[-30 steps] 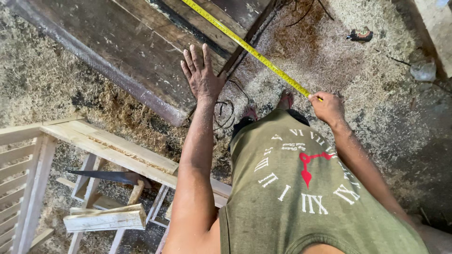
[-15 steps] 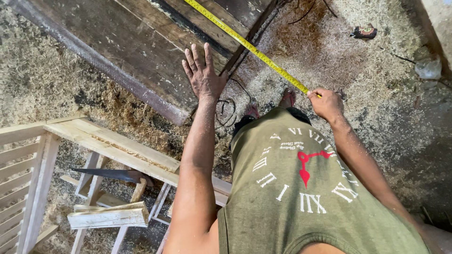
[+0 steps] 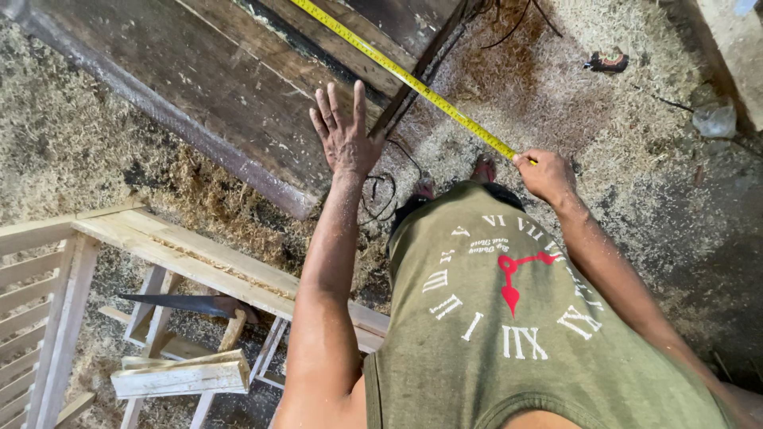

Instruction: The person uses a tape measure to measure a long wooden plank laid across a workbench, then marks the plank with a pencil at the measured length. They reposition the tape measure along the plank and take repeated measurements, marking several points.

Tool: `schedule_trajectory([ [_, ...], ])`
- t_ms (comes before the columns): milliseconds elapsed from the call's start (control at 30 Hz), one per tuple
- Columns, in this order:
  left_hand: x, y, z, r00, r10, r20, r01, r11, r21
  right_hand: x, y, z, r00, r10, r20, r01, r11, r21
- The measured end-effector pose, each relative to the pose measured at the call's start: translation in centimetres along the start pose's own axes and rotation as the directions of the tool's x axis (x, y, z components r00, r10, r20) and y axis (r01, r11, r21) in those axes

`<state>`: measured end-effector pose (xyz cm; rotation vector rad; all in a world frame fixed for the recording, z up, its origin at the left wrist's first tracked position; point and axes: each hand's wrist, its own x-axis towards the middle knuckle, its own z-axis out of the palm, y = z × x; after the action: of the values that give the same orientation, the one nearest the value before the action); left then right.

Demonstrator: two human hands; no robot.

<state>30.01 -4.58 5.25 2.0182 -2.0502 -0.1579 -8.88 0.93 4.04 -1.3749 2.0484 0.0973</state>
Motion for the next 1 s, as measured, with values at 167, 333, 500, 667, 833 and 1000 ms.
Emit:
schedule_trajectory([
  [167,1.2,0.7,-0.4,0.994,0.057,0.089,-0.056,0.998,-0.007,0.2,-0.1,-0.1,0.996,-0.073,-0.045,0.074,0.997,0.026],
  [333,3.8,2.1,-0.5,0.988,0.105,0.112,-0.104,0.994,-0.016,0.8,-0.7,-0.6,0.994,-0.102,-0.033,0.102,0.995,0.019],
  [500,5.6,3.3,-0.3,0.981,0.139,0.138,-0.142,0.99,0.015,2.2,-1.0,-0.9,0.984,-0.176,-0.039,0.177,0.984,0.035],
  [667,5.8,2.6,1.3,0.978,0.167,0.125,-0.161,0.985,-0.055,3.6,-0.9,0.7,0.988,-0.154,-0.034,0.155,0.987,0.051],
  [833,7.3,1.2,1.2,0.971,0.2,0.131,-0.193,0.979,-0.063,3.7,-2.2,0.8,0.988,-0.151,-0.017,0.152,0.986,0.069],
  [1000,9.6,-0.9,-0.9,0.946,0.216,0.242,-0.197,0.975,-0.1,3.5,-5.1,0.8,0.996,-0.086,-0.026,0.088,0.994,0.063],
])
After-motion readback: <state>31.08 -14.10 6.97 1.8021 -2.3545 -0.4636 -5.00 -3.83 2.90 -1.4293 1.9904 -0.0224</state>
